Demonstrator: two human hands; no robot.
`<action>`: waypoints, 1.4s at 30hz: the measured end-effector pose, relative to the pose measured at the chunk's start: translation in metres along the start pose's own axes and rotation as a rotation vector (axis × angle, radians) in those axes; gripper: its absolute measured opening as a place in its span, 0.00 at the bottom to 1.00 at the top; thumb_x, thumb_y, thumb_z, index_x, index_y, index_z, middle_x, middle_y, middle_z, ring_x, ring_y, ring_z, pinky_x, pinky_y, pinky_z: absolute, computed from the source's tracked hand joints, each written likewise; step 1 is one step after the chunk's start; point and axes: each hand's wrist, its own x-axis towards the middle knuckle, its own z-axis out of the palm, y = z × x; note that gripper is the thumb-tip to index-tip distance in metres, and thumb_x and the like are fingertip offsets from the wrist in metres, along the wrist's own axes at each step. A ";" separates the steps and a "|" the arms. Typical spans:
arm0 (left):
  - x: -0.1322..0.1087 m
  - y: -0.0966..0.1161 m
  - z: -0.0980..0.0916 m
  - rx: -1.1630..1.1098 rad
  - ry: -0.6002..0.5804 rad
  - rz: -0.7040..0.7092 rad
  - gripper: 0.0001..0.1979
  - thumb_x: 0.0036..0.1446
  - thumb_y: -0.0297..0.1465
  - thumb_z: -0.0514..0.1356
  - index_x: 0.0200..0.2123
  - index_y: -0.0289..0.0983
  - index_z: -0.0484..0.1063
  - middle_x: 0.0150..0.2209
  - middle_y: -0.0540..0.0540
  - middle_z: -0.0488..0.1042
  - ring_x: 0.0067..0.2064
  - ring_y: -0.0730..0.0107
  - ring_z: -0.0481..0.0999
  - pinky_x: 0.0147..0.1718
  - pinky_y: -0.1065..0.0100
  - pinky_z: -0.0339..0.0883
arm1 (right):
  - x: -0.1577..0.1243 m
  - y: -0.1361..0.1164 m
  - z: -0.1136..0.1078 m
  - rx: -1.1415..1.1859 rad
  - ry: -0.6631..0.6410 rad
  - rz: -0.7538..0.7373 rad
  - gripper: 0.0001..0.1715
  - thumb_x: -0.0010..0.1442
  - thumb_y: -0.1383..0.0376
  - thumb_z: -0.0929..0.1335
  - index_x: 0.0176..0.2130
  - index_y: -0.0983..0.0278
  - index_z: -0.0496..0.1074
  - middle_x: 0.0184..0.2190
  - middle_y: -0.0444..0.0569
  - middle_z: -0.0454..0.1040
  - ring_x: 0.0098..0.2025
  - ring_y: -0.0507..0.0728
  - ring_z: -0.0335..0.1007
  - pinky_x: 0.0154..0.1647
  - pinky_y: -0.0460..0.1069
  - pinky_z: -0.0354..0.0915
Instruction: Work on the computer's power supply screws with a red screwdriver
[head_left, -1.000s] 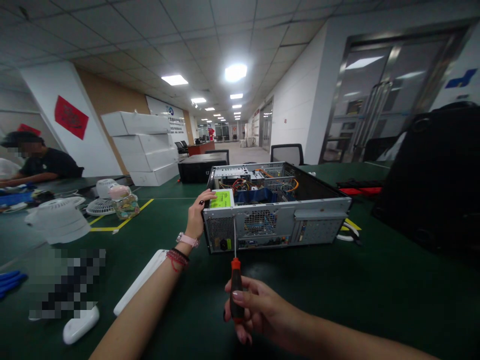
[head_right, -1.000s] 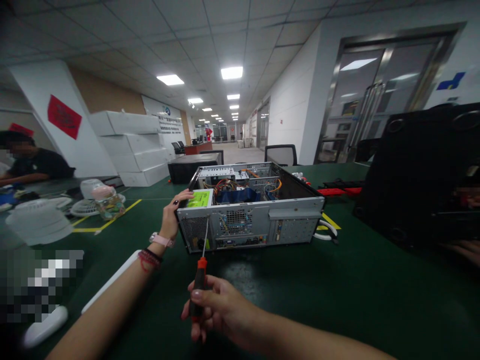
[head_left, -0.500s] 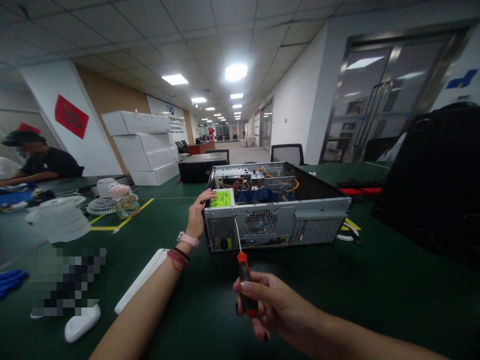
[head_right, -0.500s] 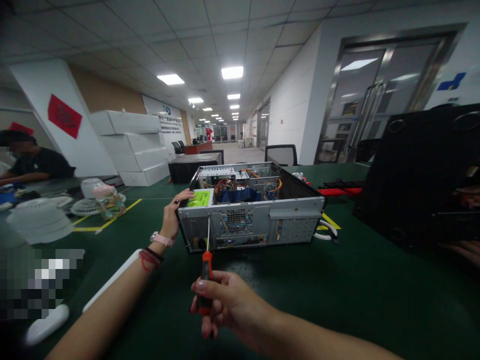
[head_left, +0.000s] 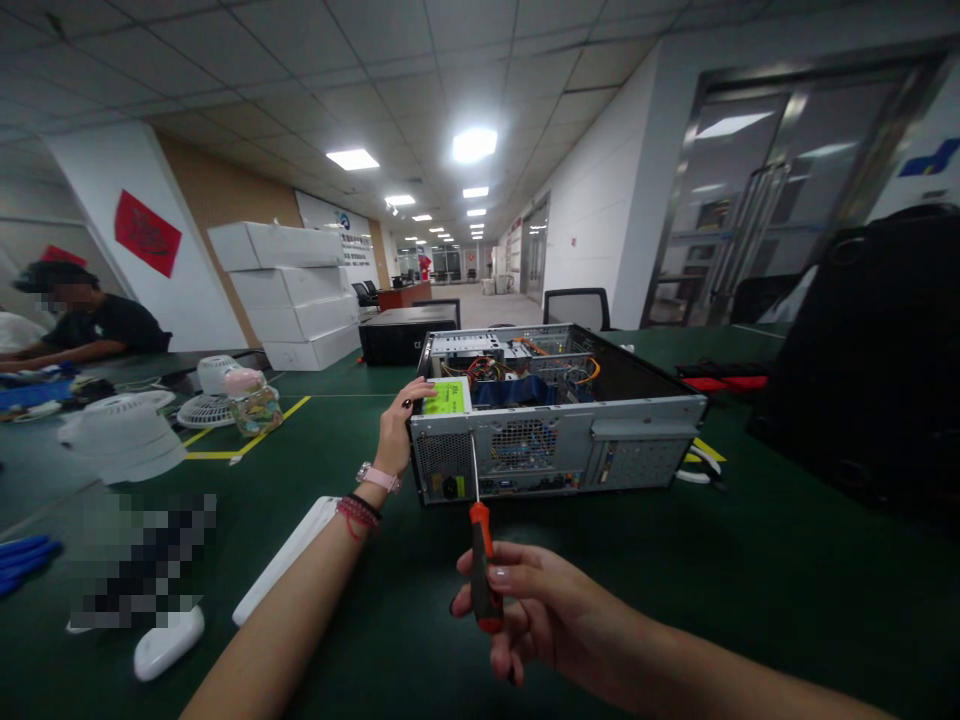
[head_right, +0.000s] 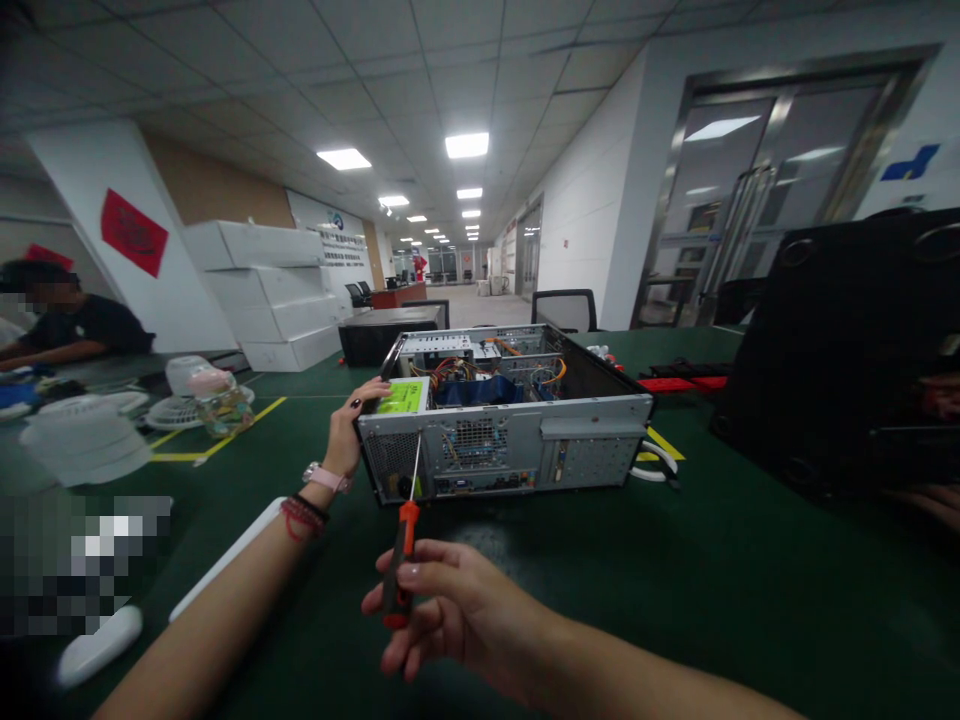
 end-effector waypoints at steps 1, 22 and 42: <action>0.000 0.000 0.000 -0.001 -0.003 -0.001 0.22 0.61 0.34 0.40 0.38 0.36 0.73 0.48 0.44 0.74 0.58 0.62 0.65 0.59 0.58 0.54 | 0.001 0.001 -0.001 -0.005 0.016 0.007 0.24 0.50 0.59 0.70 0.43 0.66 0.63 0.35 0.49 0.73 0.22 0.47 0.69 0.22 0.43 0.58; 0.000 -0.002 0.000 -0.027 0.005 0.019 0.21 0.61 0.33 0.42 0.38 0.35 0.74 0.47 0.44 0.74 0.57 0.62 0.65 0.60 0.57 0.53 | 0.005 0.006 -0.008 0.002 0.035 0.033 0.25 0.48 0.60 0.66 0.46 0.66 0.62 0.33 0.50 0.74 0.23 0.47 0.66 0.26 0.45 0.56; 0.000 0.000 0.000 -0.024 0.001 0.001 0.21 0.61 0.32 0.41 0.37 0.36 0.74 0.47 0.44 0.74 0.57 0.62 0.65 0.59 0.56 0.53 | 0.006 0.007 -0.006 0.000 0.063 0.008 0.26 0.47 0.60 0.71 0.44 0.65 0.61 0.32 0.48 0.74 0.22 0.47 0.67 0.25 0.44 0.59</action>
